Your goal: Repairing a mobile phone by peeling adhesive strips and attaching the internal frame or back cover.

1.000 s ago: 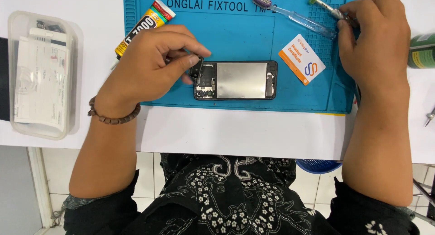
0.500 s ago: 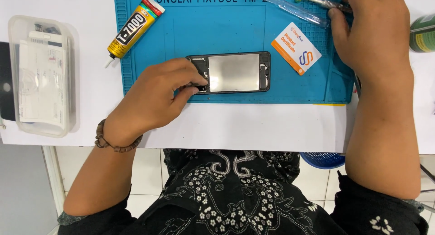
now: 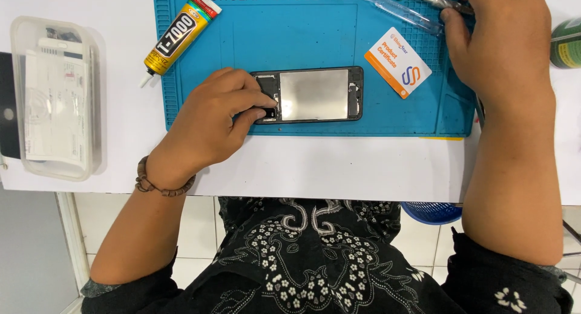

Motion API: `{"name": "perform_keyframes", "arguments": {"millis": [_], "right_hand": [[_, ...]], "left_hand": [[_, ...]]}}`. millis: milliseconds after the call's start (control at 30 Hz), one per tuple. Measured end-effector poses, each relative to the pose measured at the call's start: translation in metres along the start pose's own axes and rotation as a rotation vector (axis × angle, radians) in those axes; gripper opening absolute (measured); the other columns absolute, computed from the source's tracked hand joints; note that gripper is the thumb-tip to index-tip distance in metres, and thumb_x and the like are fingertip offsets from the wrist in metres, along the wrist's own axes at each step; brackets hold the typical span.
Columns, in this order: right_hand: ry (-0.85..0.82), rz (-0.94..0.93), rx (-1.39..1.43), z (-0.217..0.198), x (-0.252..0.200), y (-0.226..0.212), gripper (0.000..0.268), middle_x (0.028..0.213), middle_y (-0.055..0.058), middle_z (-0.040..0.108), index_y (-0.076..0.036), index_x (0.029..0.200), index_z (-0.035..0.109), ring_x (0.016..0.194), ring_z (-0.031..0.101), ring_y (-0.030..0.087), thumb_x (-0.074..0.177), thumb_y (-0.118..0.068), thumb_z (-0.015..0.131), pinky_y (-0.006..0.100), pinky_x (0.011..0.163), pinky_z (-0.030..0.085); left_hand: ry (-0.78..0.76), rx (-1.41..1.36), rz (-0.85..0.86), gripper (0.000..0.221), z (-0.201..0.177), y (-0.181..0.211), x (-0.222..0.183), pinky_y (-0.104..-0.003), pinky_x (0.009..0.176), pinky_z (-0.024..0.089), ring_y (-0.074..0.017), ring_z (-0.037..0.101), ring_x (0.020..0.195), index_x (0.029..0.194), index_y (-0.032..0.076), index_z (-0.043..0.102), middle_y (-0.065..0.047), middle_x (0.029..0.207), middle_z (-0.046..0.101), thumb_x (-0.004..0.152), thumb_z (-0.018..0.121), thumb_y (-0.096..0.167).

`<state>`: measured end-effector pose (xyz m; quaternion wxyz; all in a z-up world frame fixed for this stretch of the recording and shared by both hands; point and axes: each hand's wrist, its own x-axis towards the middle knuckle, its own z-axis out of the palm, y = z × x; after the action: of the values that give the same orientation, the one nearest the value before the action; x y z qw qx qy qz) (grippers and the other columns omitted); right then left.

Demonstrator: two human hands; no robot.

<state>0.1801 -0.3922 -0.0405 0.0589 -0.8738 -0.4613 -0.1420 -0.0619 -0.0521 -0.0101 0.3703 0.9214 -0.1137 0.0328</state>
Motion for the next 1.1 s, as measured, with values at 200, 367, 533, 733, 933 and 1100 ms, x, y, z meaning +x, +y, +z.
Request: {"name": "perform_keyframes", "arguments": {"millis": [200,367,533,733,933,1100], "right_hand": [[-0.005,0.004,-0.012,0.001,0.000,0.000,0.020,0.131,0.018,0.073,-0.002,0.137,0.077,0.112,0.066,0.036,0.119,-0.009,0.084,0.044,0.082,0.055],[0.030,-0.024,0.032,0.007,-0.002,0.008,0.017,0.126,0.017,0.072,-0.001,0.130,0.077,0.111,0.064,0.037,0.114,-0.001,0.084,0.046,0.080,0.052],[0.054,0.048,-0.016,0.002,-0.004,0.013,0.018,0.119,0.013,0.072,-0.005,0.129,0.070,0.102,0.064,0.037,0.116,-0.004,0.082,0.047,0.076,0.047],[0.267,0.116,0.149,-0.003,-0.008,0.013,0.016,0.104,0.019,0.063,0.004,0.114,0.060,0.090,0.059,0.036,0.130,0.003,0.063,0.047,0.078,0.040],[0.485,0.099,0.558,-0.020,0.010,-0.013,0.007,0.117,0.026,0.056,0.010,0.129,0.054,0.100,0.054,0.037,0.127,0.004,0.056,0.049,0.087,0.045],[0.437,0.068,0.784,-0.026,0.018,-0.032,0.014,0.113,0.036,0.057,0.006,0.135,0.039,0.102,0.063,0.045,0.125,0.013,0.046,0.053,0.094,0.054]], "left_hand": [[-0.002,-0.014,-0.011,0.020,0.001,-0.002,-0.001,-0.042,0.091,0.048,-0.0258,0.059,0.091,0.115,0.005,0.074,-0.008,0.101,0.063,0.098,0.066,-0.003],[-0.008,-0.063,-0.031,0.020,-0.004,0.002,0.000,-0.039,0.088,0.049,-0.0246,0.059,0.093,0.114,0.007,0.074,-0.007,0.101,0.063,0.099,0.065,-0.003],[0.049,-0.186,-0.106,0.016,-0.024,0.010,0.007,-0.030,0.070,0.048,-0.0209,0.062,0.088,0.113,0.003,0.074,-0.011,0.104,0.067,0.101,0.066,-0.003],[0.092,0.061,-0.028,0.017,-0.042,0.000,0.031,-0.032,0.074,0.052,-0.0199,0.061,0.077,0.114,-0.002,0.074,-0.013,0.103,0.068,0.101,0.069,-0.011],[0.087,0.099,0.022,0.016,-0.024,-0.018,0.058,-0.038,0.071,0.051,-0.0269,0.061,0.080,0.115,-0.007,0.071,-0.017,0.101,0.065,0.101,0.066,-0.012],[0.173,0.176,0.071,0.014,-0.010,-0.031,0.055,-0.046,0.084,0.050,-0.0352,0.059,0.096,0.112,-0.007,0.069,-0.018,0.103,0.062,0.102,0.061,-0.012]]}}
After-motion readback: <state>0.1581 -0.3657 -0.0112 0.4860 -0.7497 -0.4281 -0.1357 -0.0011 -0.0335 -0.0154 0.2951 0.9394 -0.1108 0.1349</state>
